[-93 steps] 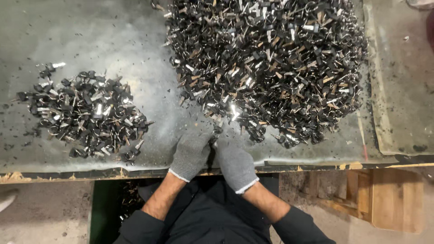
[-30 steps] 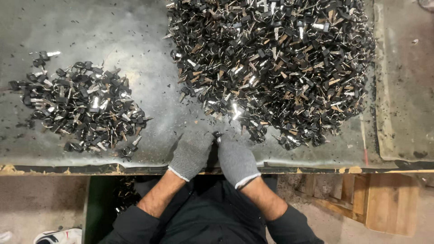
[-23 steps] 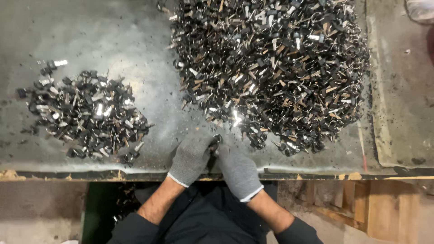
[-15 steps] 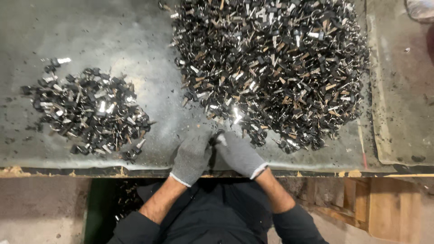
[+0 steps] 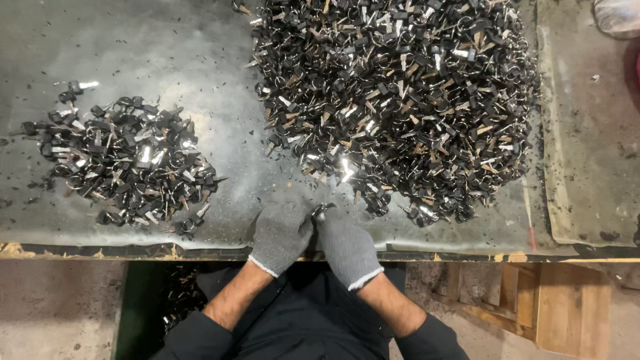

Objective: The person, wearing gloves, picks small dark metal components one at a time from a large pile on a workbench and places selected pieces onto a separate pile to the left, steadily moving items from the main heap into the sorted pile.

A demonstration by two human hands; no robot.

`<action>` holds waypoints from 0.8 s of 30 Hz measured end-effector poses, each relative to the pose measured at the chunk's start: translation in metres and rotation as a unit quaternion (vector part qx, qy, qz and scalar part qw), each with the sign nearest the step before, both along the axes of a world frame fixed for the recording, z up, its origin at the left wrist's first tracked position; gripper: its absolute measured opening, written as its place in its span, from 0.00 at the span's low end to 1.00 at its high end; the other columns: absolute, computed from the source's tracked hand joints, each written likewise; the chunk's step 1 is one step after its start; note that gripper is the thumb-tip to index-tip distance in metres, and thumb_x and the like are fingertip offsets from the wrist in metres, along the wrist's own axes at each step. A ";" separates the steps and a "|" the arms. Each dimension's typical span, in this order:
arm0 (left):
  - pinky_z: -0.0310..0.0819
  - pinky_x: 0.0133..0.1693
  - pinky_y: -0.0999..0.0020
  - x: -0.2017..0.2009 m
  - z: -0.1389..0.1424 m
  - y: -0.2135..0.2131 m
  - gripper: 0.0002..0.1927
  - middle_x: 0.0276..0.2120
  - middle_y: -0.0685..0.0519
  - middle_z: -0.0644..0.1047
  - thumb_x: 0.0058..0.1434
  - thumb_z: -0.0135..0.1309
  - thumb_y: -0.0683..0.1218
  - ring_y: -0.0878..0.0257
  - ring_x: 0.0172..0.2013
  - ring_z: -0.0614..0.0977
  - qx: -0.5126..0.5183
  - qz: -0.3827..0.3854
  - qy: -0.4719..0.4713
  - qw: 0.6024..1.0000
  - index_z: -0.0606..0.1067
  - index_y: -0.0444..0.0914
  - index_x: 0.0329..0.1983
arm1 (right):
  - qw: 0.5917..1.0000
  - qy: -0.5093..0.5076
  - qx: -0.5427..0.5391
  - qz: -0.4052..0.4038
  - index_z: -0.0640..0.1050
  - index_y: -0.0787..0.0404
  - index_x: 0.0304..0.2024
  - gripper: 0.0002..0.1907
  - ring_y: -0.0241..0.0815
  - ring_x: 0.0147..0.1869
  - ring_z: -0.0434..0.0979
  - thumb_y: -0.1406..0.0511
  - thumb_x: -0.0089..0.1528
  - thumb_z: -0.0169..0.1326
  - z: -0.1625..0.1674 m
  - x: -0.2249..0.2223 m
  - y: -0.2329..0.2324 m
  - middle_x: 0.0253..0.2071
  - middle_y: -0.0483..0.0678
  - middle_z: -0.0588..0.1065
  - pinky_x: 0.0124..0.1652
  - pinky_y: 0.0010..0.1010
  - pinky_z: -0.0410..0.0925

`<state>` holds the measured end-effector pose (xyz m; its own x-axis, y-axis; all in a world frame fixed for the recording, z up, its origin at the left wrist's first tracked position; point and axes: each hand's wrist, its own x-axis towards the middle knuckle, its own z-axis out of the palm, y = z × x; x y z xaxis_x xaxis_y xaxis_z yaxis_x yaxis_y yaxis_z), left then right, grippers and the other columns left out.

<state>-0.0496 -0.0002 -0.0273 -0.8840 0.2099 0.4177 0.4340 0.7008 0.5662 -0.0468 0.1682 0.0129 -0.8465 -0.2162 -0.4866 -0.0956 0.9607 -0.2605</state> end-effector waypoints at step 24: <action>0.73 0.44 0.46 -0.021 0.033 -0.002 0.18 0.36 0.42 0.80 0.52 0.60 0.43 0.41 0.42 0.80 -0.046 -0.007 -0.185 0.982 0.76 0.40 0.47 | 0.987 0.083 -0.130 -0.039 0.65 0.65 0.66 0.26 0.55 0.45 0.84 0.63 0.66 0.50 -0.039 0.008 0.015 0.46 0.61 0.79 0.38 0.43 0.78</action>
